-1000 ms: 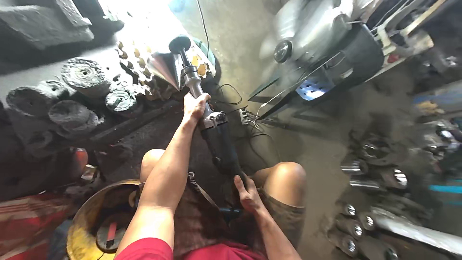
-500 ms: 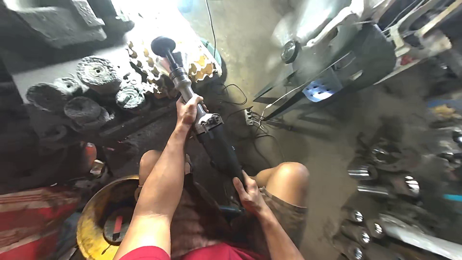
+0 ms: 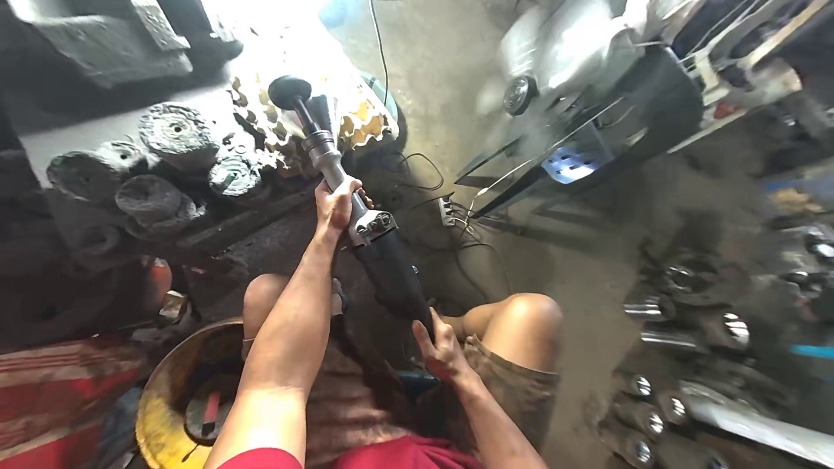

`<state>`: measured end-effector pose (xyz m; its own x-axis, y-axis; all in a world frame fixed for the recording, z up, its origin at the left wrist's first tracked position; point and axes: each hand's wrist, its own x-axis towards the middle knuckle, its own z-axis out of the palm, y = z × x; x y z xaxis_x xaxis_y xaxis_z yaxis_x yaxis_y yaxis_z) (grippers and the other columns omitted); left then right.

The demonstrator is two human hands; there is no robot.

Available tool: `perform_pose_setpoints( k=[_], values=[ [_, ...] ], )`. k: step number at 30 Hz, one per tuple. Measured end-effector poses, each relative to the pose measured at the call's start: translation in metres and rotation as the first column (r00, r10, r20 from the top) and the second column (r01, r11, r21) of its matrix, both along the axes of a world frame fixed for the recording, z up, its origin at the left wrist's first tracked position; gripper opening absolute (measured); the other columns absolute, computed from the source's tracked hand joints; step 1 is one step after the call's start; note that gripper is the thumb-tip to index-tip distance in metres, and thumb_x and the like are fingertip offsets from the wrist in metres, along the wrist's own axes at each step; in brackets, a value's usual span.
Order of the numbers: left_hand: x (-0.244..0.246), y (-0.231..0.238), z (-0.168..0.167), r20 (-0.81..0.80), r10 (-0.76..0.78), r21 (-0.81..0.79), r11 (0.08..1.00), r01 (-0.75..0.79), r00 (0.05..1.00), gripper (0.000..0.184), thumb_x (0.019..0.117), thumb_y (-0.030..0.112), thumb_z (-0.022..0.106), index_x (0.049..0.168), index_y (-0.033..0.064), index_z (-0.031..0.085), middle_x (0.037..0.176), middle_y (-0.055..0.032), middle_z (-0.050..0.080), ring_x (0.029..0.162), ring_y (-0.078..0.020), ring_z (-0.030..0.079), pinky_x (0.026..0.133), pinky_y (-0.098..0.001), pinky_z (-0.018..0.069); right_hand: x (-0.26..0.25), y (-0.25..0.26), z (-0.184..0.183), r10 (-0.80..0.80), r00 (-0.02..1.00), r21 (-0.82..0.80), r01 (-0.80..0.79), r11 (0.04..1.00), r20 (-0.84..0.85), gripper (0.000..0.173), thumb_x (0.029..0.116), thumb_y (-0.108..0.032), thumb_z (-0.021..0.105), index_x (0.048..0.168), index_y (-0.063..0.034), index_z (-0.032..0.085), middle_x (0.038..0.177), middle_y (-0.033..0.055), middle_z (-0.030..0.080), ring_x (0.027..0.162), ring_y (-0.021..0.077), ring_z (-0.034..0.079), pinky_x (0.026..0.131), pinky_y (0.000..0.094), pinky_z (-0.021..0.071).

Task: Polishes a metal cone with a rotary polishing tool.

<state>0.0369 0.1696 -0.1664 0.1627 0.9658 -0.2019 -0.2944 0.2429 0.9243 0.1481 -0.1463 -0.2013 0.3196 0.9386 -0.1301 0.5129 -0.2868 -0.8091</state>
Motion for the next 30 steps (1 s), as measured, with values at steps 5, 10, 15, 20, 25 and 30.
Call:
perform_pose_setpoints(
  k=[5,10,15,20,25,30],
  values=[
    [0.016,0.002,0.006,-0.164,-0.062,-0.010,0.998,0.061,0.984,0.019,0.0902,0.012,0.066,0.105,0.0016,0.061,0.073,-0.0062,0.069,0.060,-0.0189,0.070,0.058,-0.0369,0.0633,-0.004,-0.003,-0.011,-0.089,0.988,-0.045,0.083,0.995,-0.129,0.060,0.1036,-0.048,0.051,0.132,0.0038,0.062,0.104,0.0080,0.075,0.096,0.0065,0.072,0.091,0.0307,0.0600],
    [0.036,0.010,-0.003,-0.303,-0.125,-0.032,0.992,0.121,0.945,0.034,0.0853,0.018,0.072,0.114,0.0015,0.064,0.086,-0.0086,0.071,0.071,-0.0184,0.070,0.067,-0.0397,0.0614,-0.003,-0.001,-0.009,-0.157,0.956,-0.107,0.134,0.985,-0.249,0.049,0.1053,-0.040,0.050,0.130,0.0006,0.062,0.094,0.0047,0.072,0.081,0.0075,0.070,0.079,0.0305,0.0615],
    [0.042,0.013,-0.007,-0.349,-0.128,-0.026,0.992,0.127,0.928,0.035,0.0823,0.020,0.073,0.111,0.0025,0.064,0.085,-0.0085,0.071,0.070,-0.0185,0.070,0.066,-0.0405,0.0616,0.001,0.002,-0.007,-0.174,0.943,-0.133,0.141,0.981,-0.283,0.047,0.1052,-0.039,0.049,0.127,0.0008,0.061,0.082,0.0024,0.069,0.068,0.0075,0.067,0.067,0.0295,0.0610],
    [0.029,0.007,0.003,-0.255,-0.079,-0.020,0.997,0.077,0.964,0.026,0.0874,0.015,0.070,0.109,0.0016,0.062,0.077,-0.0065,0.070,0.063,-0.0182,0.070,0.060,-0.0368,0.0629,0.004,0.001,-0.016,-0.098,0.972,-0.077,0.083,0.994,-0.212,0.056,0.1038,-0.049,0.050,0.127,0.0002,0.063,0.088,0.0046,0.071,0.072,0.0093,0.069,0.070,0.0335,0.0625],
    [0.009,0.004,-0.002,-0.141,-0.038,0.022,0.999,0.042,0.989,0.019,0.0886,0.013,0.066,0.103,0.0024,0.060,0.073,-0.0068,0.069,0.061,-0.0212,0.071,0.059,-0.0398,0.0639,0.000,0.004,-0.014,-0.036,0.994,-0.028,0.033,0.999,-0.104,0.059,0.1035,-0.049,0.051,0.128,0.0027,0.063,0.090,0.0055,0.074,0.077,0.0083,0.071,0.076,0.0331,0.0627],
    [-0.005,0.004,-0.010,-0.058,-0.002,0.043,0.999,0.004,0.998,0.011,0.0904,0.008,0.063,0.099,0.0026,0.060,0.072,-0.0069,0.069,0.060,-0.0219,0.070,0.058,-0.0407,0.0639,-0.002,0.006,-0.014,0.016,1.000,-0.001,-0.016,1.000,-0.014,0.062,0.1038,-0.048,0.052,0.131,0.0060,0.063,0.103,0.0109,0.077,0.098,0.0102,0.074,0.092,0.0333,0.0601]
  ],
)
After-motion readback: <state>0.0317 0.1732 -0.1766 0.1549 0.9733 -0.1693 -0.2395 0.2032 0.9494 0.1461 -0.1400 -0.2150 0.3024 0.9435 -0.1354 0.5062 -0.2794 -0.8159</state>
